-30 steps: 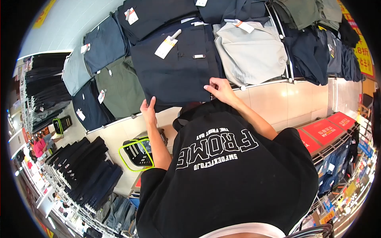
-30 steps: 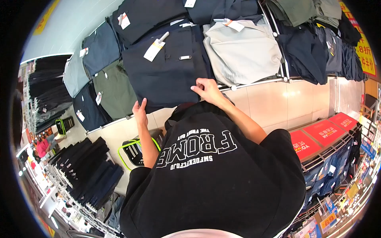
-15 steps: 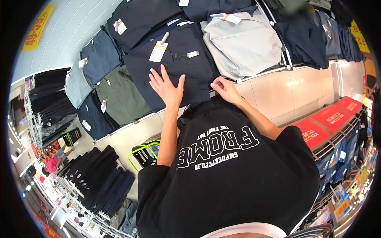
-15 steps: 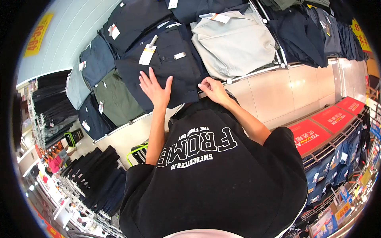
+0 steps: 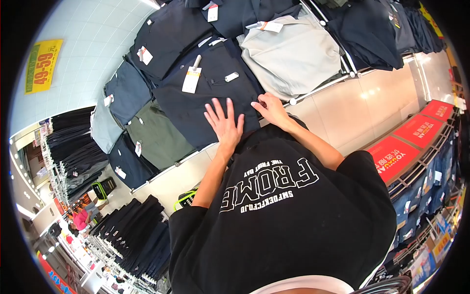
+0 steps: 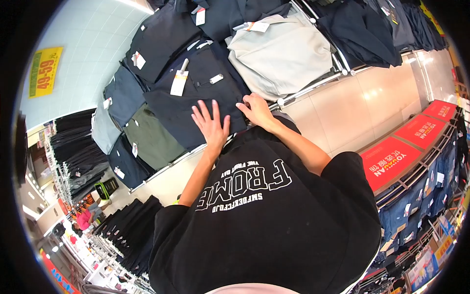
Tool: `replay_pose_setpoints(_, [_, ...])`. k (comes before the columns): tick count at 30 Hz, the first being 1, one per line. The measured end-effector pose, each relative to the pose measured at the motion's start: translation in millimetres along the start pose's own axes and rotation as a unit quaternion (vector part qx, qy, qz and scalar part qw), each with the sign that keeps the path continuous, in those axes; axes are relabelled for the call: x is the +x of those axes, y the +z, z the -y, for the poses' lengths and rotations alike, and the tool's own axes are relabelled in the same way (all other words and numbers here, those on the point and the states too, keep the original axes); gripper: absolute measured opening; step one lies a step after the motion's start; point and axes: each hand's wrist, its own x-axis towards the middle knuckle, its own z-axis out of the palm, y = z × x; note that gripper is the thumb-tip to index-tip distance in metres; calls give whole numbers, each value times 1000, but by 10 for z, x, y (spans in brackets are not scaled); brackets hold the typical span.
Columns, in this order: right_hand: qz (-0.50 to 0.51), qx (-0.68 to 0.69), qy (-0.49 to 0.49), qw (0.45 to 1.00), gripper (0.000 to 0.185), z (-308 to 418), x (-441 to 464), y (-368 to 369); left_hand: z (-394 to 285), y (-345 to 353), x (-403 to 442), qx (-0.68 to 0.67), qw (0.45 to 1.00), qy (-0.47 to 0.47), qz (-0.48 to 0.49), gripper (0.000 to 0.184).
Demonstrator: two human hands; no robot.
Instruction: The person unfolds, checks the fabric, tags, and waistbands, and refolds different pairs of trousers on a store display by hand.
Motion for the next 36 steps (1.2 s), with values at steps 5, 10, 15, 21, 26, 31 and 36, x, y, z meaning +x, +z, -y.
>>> replay_pose_setpoints(5, [72,59,3,996,34,-78,68,-3,-28,-96,43,-31,999,20,6,58])
replay_pose_setpoints(10, [95,71,23,993,30,-243,-1,38,27,-120,106,-70,997,11,-16,45])
replay_pose_setpoints(15, [121,127,112,978,27,-243,-30,12,-3,-254,230,-114,993,0,-37,29])
replay_pose_setpoints(21, [60,112,61,990,22,-213,-111,-33,-82,-310,873,-218,973,72,-30,26])
replay_pose_setpoints(26, [11,35,4,999,17,-59,-111,-140,-182,-207,1414,-96,972,205,64,26])
replay_pose_setpoints(31, [-27,-76,-139,987,17,-200,-78,-60,-50,15,1626,-77,970,197,124,16])
replay_pose_setpoints(36, [-61,-88,-154,982,26,-82,-85,-130,36,184,1625,-172,965,193,39,10])
